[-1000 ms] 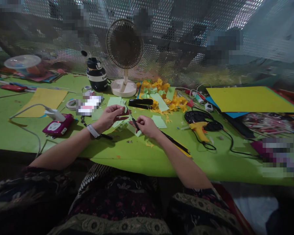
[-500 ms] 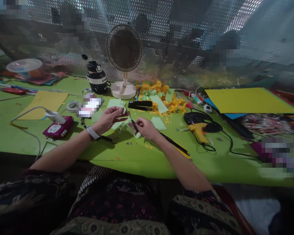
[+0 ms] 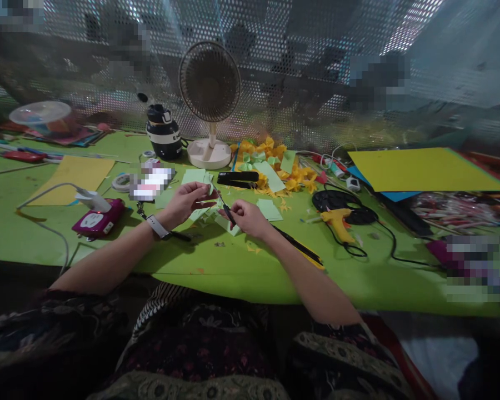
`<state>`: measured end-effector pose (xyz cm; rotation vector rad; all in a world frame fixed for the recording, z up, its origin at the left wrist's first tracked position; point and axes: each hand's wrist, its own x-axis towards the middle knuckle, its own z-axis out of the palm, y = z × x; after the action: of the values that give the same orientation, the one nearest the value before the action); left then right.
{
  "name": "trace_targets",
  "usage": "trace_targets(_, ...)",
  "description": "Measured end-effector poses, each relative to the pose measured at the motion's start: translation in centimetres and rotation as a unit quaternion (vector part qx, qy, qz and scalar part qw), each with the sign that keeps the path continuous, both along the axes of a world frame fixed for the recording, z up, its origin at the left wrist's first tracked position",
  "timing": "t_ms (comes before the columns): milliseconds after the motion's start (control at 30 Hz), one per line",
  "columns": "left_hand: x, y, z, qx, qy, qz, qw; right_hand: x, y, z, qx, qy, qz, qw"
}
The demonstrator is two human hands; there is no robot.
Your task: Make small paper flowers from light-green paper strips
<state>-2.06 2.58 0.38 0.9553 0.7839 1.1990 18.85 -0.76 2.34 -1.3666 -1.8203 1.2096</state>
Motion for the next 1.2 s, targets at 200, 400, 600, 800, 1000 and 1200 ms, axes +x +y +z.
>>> trace_targets(200,0.1,-0.1,0.3,-0.009,0.007,0.004,1.0,0.1,0.2,-0.3,0.005,-0.008,0.01,1.0)
trace_targets(400,0.1,0.0,0.2,-0.027,0.003,0.008,1.0,0.5,0.4,-0.2,0.039,0.012,-0.03,0.999)
trace_targets(600,0.1,0.3,0.0,-0.071,-0.033,0.02,0.997,1.7,2.3,-0.8,0.123,-0.148,-0.109,0.975)
trace_targets(800,0.1,0.3,-0.2,-0.055,-0.066,-0.003,0.996,2.3,3.1,-0.8,0.144,-0.293,-0.135,0.936)
trace_targets(1000,0.2,0.1,0.0,-0.047,-0.066,-0.03,0.996,2.5,3.5,-0.9,0.162,-0.351,-0.125,0.914)
trace_targets(1200,0.6,-0.3,0.3,-0.055,-0.035,-0.023,0.998,3.0,4.8,-2.1,0.208,-0.371,-0.14,0.894)
